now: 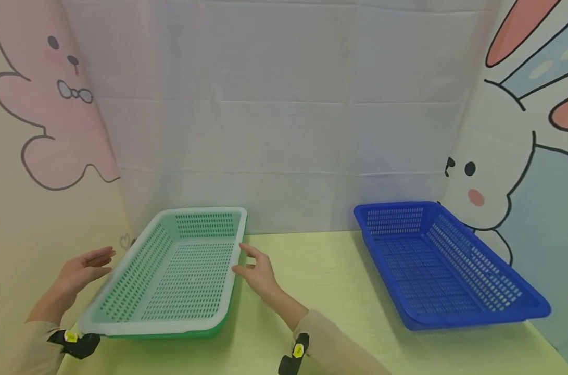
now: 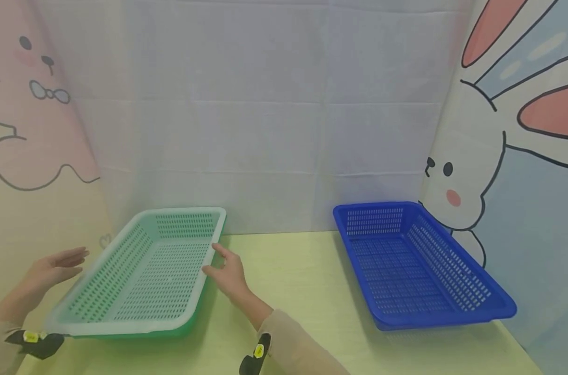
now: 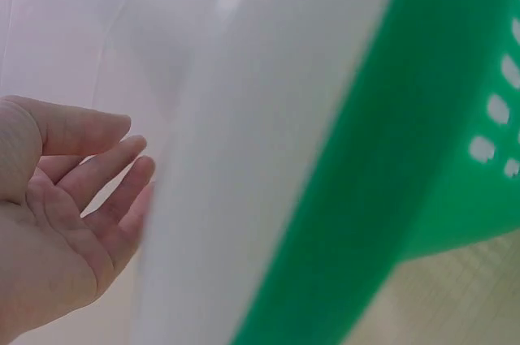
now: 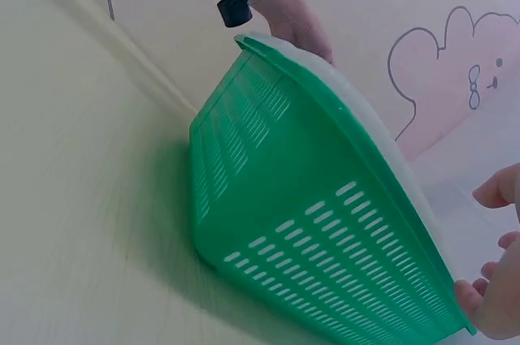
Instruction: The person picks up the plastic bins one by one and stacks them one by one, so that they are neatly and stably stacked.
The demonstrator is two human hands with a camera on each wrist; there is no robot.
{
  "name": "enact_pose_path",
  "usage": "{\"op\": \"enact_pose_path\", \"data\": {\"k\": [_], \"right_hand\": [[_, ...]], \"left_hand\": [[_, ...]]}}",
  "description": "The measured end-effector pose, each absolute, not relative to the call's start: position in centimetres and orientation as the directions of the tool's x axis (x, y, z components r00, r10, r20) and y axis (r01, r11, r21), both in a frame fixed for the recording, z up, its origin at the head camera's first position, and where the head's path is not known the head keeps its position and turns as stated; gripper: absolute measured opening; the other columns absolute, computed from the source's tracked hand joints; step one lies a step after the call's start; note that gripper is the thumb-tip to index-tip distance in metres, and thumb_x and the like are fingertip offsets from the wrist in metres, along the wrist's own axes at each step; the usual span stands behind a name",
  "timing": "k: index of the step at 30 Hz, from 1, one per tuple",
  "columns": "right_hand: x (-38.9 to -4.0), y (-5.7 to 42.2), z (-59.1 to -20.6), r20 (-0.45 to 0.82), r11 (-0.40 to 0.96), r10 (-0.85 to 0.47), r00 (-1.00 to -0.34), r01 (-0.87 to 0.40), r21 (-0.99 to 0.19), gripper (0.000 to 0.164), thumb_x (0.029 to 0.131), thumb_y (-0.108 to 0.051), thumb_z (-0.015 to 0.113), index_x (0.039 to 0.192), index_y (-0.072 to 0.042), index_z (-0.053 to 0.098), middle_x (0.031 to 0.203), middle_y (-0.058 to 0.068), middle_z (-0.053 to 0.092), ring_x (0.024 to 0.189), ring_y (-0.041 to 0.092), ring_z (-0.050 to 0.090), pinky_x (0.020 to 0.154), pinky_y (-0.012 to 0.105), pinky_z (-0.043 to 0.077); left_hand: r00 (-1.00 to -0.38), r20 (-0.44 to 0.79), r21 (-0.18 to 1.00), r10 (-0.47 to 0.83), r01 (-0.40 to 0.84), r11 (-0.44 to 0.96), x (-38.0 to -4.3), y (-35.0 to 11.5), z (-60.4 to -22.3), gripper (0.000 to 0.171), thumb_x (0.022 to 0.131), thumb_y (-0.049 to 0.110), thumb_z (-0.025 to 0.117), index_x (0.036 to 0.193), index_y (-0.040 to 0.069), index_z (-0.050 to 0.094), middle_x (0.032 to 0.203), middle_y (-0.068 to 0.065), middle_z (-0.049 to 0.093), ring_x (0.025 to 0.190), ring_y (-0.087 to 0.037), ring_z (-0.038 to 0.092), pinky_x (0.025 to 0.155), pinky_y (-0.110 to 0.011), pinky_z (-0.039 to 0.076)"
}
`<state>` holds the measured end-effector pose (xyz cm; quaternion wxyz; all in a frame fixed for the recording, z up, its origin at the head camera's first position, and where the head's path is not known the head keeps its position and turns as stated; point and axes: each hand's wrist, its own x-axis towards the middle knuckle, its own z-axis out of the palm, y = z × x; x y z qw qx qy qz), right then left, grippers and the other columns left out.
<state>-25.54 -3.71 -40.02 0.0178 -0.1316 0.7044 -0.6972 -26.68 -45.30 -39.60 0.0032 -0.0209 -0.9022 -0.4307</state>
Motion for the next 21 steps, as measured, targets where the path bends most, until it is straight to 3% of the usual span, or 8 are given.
{"op": "enact_pose_path", "data": {"k": [1,2,3,6,9,14,18,21], "right_hand": [[-25.4,-3.7,-40.0,0.17,0.009,-0.199,-0.965,-0.176,-0.984,0.052,0.078,-0.005,0.065,0.127,-0.002,0.05,0.13,0.015,0.047,0.111,0.034,0.047,0.087,0.037,0.047],[-25.3,-3.8,-40.0,0.171,0.005,-0.2,-0.965,-0.175,-0.984,0.05,0.079,-0.005,0.065,0.127,-0.002,0.05,0.13,0.015,0.048,0.111,0.034,0.047,0.087,0.037,0.047],[-25.2,-3.8,-40.0,0.169,-0.006,-0.199,-0.965,-0.171,-0.985,0.049,0.079,-0.005,0.065,0.126,0.0,0.051,0.129,0.014,0.049,0.111,0.033,0.047,0.087,0.037,0.047],[-24.9,-3.8,-40.3,0.124,-0.032,-0.212,-0.969,-0.12,-0.992,0.05,0.078,-0.005,0.065,0.126,0.002,0.049,0.128,0.016,0.05,0.109,0.031,0.049,0.088,0.038,0.046],[-24.6,-3.8,-40.8,0.047,-0.07,-0.252,-0.967,-0.03,-0.997,0.057,0.079,-0.005,0.064,0.131,0.002,0.042,0.127,0.019,0.047,0.102,0.028,0.055,0.085,0.037,0.049],[-24.5,-4.1,-41.2,-0.037,-0.156,-0.313,-0.949,0.09,-0.984,0.064,0.079,-0.003,0.063,0.135,0.002,0.033,0.115,0.016,0.05,0.084,0.019,0.062,0.074,0.035,0.054],[-24.5,-4.4,-41.2,-0.047,-0.178,-0.319,-0.947,0.109,-0.978,0.064,0.079,-0.002,0.062,0.136,0.001,0.032,0.105,0.013,0.052,0.079,0.016,0.062,0.068,0.032,0.055],[-24.5,-4.4,-41.2,-0.048,-0.181,-0.314,-0.948,0.11,-0.977,0.065,0.079,0.0,0.062,0.136,0.0,0.032,0.102,0.012,0.052,0.076,0.015,0.061,0.065,0.03,0.055]], "left_hand": [[-0.999,0.019,0.792,0.041,0.04,0.609,-27.1,-46.3,-40.2,0.059,0.091,0.021,0.054,0.143,0.008,0.028,0.134,-0.008,0.048,0.113,-0.021,0.052,0.085,-0.035,0.049],[-1.0,0.014,0.798,0.024,0.025,0.602,-27.5,-46.8,-40.6,0.058,0.09,0.023,0.056,0.142,0.011,0.032,0.129,0.0,0.053,0.105,-0.012,0.056,0.079,-0.03,0.051],[-0.999,-0.002,0.791,0.049,0.029,0.611,-27.4,-46.9,-40.4,0.059,0.091,0.022,0.055,0.141,0.005,0.03,0.132,-0.012,0.049,0.107,-0.022,0.056,0.081,-0.037,0.05],[-0.996,-0.066,0.786,0.062,-0.014,0.618,-26.7,-46.1,-39.7,0.059,0.091,0.023,0.054,0.139,-0.002,0.029,0.132,-0.016,0.048,0.107,-0.023,0.055,0.081,-0.039,0.05],[-0.981,-0.165,0.743,0.102,-0.056,0.668,-25.0,-43.9,-37.7,0.066,0.093,0.025,0.05,0.135,-0.016,0.019,0.135,-0.036,0.028,0.108,-0.032,0.051,0.086,-0.052,0.044],[-0.958,-0.259,0.763,0.123,-0.125,0.634,-23.5,-42.1,-36.3,0.058,0.096,0.018,0.041,0.135,-0.018,0.016,0.124,-0.025,0.049,0.092,-0.006,0.052,0.086,-0.053,0.042],[-0.956,-0.267,0.785,0.122,-0.142,0.603,-23.6,-42.1,-36.4,0.056,0.096,0.015,0.039,0.135,-0.017,0.015,0.115,-0.014,0.057,0.09,-0.008,0.053,0.084,-0.052,0.042],[-0.956,-0.269,0.784,0.115,-0.148,0.602,-23.9,-42.1,-36.7,0.056,0.096,0.014,0.038,0.135,-0.017,0.013,0.114,-0.015,0.056,0.09,-0.012,0.054,0.083,-0.05,0.043]]}}
